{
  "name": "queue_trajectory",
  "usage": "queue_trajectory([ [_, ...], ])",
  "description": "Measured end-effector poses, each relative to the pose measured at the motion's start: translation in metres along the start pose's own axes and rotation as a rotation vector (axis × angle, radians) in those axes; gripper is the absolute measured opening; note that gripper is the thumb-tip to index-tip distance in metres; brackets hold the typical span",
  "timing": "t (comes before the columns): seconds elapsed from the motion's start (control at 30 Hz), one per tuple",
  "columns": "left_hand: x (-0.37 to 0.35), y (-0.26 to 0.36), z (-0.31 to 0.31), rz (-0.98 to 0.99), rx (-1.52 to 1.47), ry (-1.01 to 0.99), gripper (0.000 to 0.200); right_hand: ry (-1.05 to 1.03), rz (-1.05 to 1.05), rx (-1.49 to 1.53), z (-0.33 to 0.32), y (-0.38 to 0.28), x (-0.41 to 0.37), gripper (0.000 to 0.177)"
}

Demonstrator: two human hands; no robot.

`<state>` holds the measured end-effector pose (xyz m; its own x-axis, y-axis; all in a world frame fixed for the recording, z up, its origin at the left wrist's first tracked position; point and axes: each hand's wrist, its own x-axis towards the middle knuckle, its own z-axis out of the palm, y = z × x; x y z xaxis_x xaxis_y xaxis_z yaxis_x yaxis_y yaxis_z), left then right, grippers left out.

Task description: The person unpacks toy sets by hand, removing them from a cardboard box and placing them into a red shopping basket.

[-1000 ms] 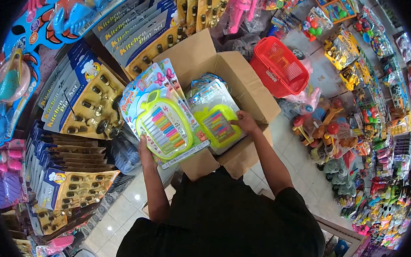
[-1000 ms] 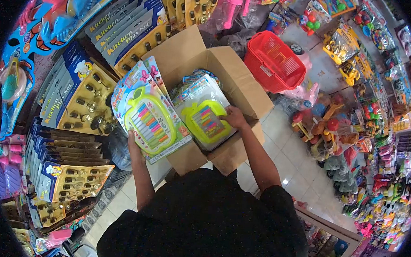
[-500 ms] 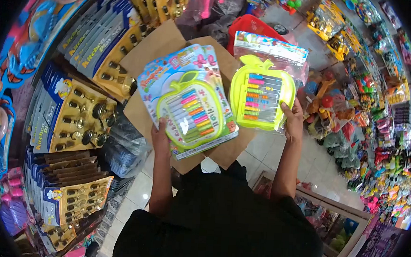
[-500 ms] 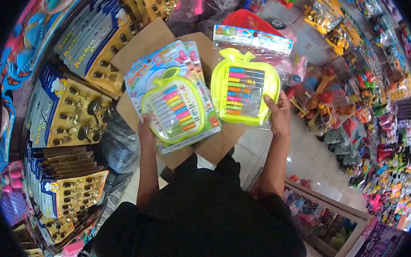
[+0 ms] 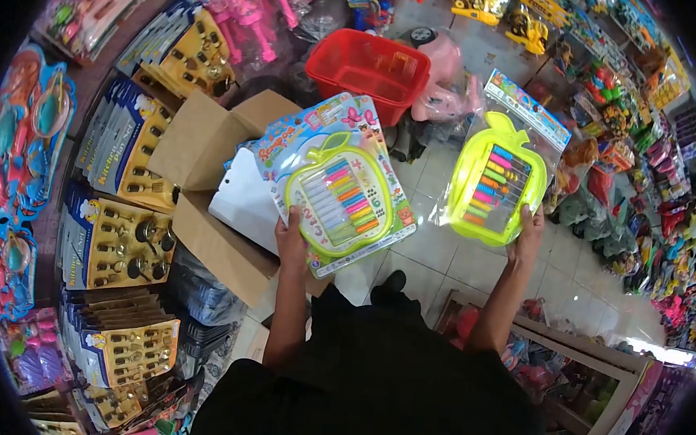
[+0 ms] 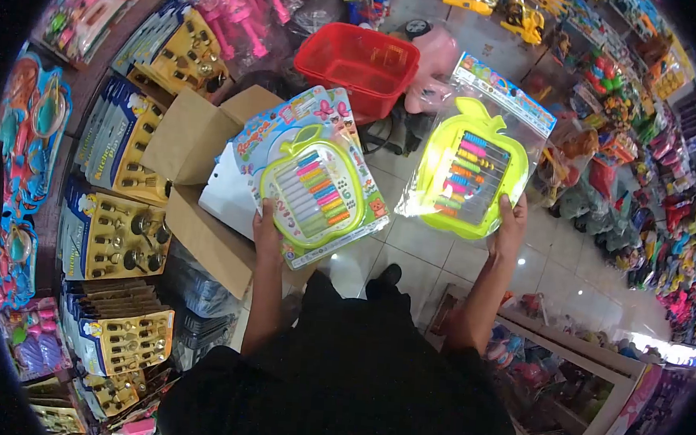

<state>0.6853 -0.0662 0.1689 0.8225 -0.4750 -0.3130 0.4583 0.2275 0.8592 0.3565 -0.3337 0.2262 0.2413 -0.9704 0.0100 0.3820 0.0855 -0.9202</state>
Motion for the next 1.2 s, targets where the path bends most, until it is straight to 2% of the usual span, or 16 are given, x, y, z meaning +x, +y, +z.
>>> queue_trajectory([
  [0.1,-0.025,-0.024,0.053,-0.027,0.068,0.018,0.03,-0.089,0.096,0.003,-0.036,-0.009,-0.002,0.03],
  [0.13,-0.035,-0.031,0.07,-0.04,0.104,0.014,0.029,-0.05,0.104,-0.066,-0.043,0.003,-0.001,0.028],
  [0.17,-0.045,-0.039,0.089,-0.07,0.146,0.021,0.029,-0.102,0.147,-0.062,-0.05,0.013,0.001,0.024],
  [0.23,-0.051,-0.07,0.104,-0.093,0.195,-0.085,0.028,-0.178,0.238,-0.156,-0.041,0.013,0.001,0.016],
  [0.33,-0.059,-0.098,0.143,-0.088,0.251,-0.16,0.029,-0.263,0.265,-0.227,-0.043,0.02,0.006,0.019],
  [0.4,-0.059,-0.114,0.161,-0.027,0.303,-0.168,0.029,-0.286,0.203,-0.294,-0.063,0.039,0.012,0.028],
  [0.53,-0.057,-0.116,0.18,-0.248,0.504,-0.246,0.045,-0.293,0.193,-0.269,-0.067,0.038,0.014,0.045],
  [0.57,-0.052,-0.127,0.182,-0.205,0.428,-0.276,0.047,-0.367,0.145,-0.299,-0.066,0.033,0.017,0.067],
  [0.67,-0.042,-0.131,0.199,-0.278,0.286,-0.253,0.047,-0.312,0.259,-0.266,-0.069,0.034,0.029,0.084],
  [0.7,-0.038,-0.131,0.205,-0.271,0.314,-0.263,0.046,-0.3,0.318,-0.297,-0.069,0.03,0.039,0.098],
  [0.8,-0.015,-0.127,0.229,-0.249,0.348,-0.313,0.042,-0.277,0.32,-0.301,-0.071,0.035,0.069,0.091],
  [0.9,0.022,-0.13,0.258,-0.224,0.302,-0.392,0.037,-0.326,0.193,-0.354,-0.07,0.042,0.107,0.081],
  [1.0,0.064,-0.131,0.284,-0.213,0.358,-0.451,0.036,-0.334,0.162,-0.425,-0.058,0.039,0.147,0.071],
  [1.07,0.093,-0.127,0.301,-0.224,0.477,-0.465,0.035,-0.328,0.16,-0.482,-0.043,0.032,0.176,0.071],
  [1.2,0.14,-0.132,0.321,-0.152,0.465,-0.464,0.037,-0.364,0.154,-0.579,-0.024,0.04,0.228,0.074],
])
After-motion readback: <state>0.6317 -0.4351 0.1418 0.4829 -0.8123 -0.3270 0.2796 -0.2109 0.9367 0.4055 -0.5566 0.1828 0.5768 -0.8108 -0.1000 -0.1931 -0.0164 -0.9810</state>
